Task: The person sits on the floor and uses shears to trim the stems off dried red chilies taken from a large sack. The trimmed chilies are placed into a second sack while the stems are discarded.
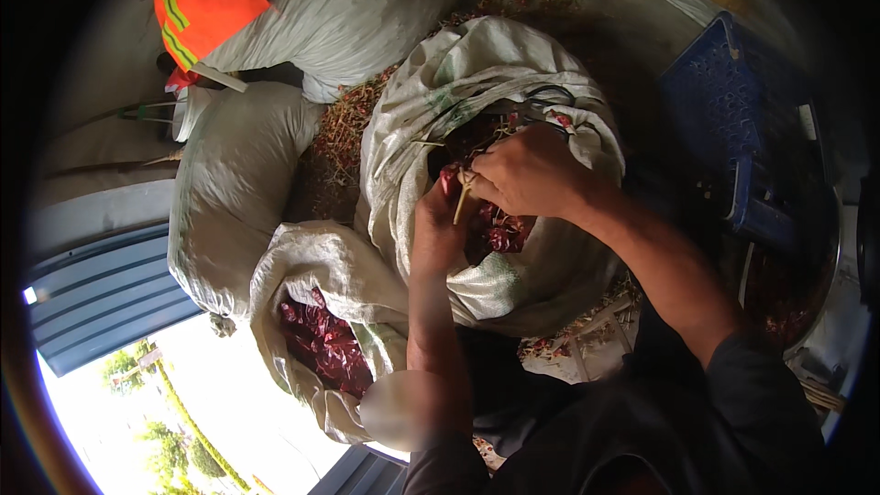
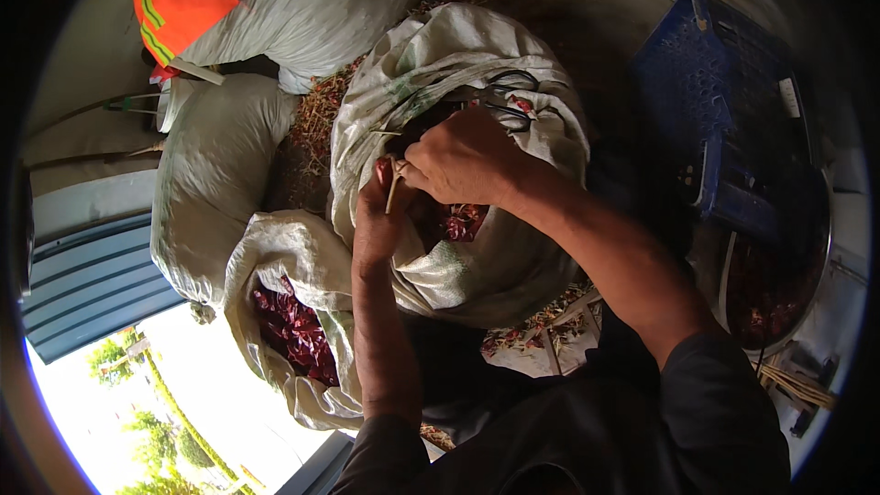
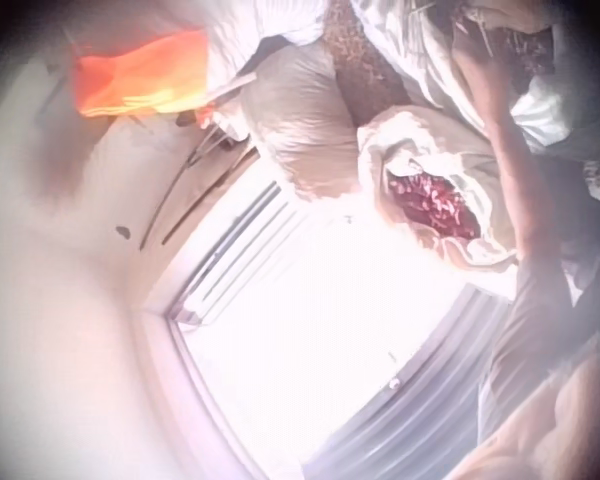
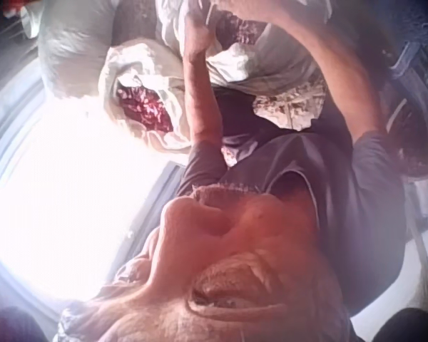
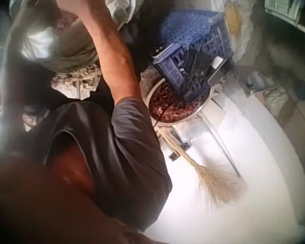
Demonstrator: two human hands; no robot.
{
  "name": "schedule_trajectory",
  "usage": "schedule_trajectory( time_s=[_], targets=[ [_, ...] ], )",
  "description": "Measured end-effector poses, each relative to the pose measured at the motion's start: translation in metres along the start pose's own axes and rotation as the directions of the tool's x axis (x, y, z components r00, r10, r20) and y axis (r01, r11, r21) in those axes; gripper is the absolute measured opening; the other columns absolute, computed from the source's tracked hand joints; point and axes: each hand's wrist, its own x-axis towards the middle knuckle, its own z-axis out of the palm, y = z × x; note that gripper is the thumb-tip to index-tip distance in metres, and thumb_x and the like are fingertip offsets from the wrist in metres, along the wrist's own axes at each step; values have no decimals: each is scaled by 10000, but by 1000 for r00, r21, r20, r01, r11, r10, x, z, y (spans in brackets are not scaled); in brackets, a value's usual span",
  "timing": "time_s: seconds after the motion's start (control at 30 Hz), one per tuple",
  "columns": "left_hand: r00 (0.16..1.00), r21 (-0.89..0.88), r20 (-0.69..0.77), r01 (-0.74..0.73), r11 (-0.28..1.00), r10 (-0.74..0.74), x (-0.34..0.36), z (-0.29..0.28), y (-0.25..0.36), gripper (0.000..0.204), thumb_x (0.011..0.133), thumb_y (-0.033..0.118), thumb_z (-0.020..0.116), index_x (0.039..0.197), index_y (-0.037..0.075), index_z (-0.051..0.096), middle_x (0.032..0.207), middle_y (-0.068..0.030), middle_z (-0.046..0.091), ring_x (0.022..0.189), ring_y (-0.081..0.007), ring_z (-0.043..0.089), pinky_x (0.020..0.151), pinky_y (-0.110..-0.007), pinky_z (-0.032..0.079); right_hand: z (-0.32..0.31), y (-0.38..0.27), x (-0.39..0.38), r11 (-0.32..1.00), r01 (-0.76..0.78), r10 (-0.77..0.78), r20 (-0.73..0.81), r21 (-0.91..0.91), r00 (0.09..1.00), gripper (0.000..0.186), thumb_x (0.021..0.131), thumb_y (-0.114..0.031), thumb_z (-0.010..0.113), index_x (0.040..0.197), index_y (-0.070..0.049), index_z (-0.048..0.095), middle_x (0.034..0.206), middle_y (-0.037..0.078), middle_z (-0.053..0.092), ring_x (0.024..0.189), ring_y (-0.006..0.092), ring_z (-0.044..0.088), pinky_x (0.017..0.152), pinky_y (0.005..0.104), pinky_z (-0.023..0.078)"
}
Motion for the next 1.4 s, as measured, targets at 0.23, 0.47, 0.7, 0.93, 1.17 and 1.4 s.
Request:
schedule_trajectory(
  time_s=[0.23, 0.47, 0.7, 0.93, 1.17, 1.4],
  targets=[
    [995, -573, -80, -101, 814, 67, -2, 20, 8, 100, 966, 128, 597, 1021, 45, 598, 801, -34, 604, 656, -114, 540, 594, -252, 447, -3, -5, 4, 773, -170, 258, -57, 612, 965, 229, 850, -184, 565, 732, 1, 631, 656, 175, 627, 591, 346, 633, 580, 433, 478],
    [962, -624, -236, -261, 737, 140, 0, 23, 2, 64, 957, 104, 603, 1001, 62, 584, 838, -36, 600, 641, -125, 488, 549, -266, 418, 22, 6, 9, 694, -87, 245, -121, 715, 962, 303, 935, -223, 501, 704, -32, 552, 572, 24, 557, 440, 125, 503, 421, 301, 399],
    [715, -156, -692, -11, 988, -102, -88, -102, -31, 182, 907, 154, 667, 1054, 87, 584, 852, -12, 602, 646, -99, 477, 562, -266, 411, -26, 32, 14, 19, -166, 651, 113, 986, 750, 348, 936, -302, 558, 827, 22, 623, 585, 62, 581, 428, 120, 521, 383, 266, 438],
    [790, 816, -578, 559, 146, 203, -107, -128, -39, 508, 843, 227, 692, 1292, 24, 571, 1231, -173, 610, 1099, -308, 599, 939, -449, 487, -36, 15, 13, -24, -286, 579, 246, 958, 777, 261, 947, -180, 548, 1032, 48, 645, 923, 123, 683, 662, 129, 620, 538, 255, 541],
    [976, 856, 14, -123, 502, 216, 76, -17, -102, 439, 881, 170, 650, 1298, 63, 570, 1141, -175, 681, 1069, -341, 644, 920, -397, 490, -26, 24, 18, -106, -291, 648, 288, 951, 705, 301, 965, -276, 558, 921, 16, 617, 838, 86, 611, 682, 151, 618, 579, 300, 552],
    [989, 656, -125, 139, 742, -75, 78, 0, -96, 334, 838, 173, 698, 1150, 59, 658, 1030, -115, 720, 940, -203, 685, 830, -326, 518, -33, 40, 9, -106, -307, 652, 299, 946, 697, 272, 965, -205, 536, 1037, 52, 589, 957, 139, 621, 779, 202, 665, 629, 317, 589]
  ],
)
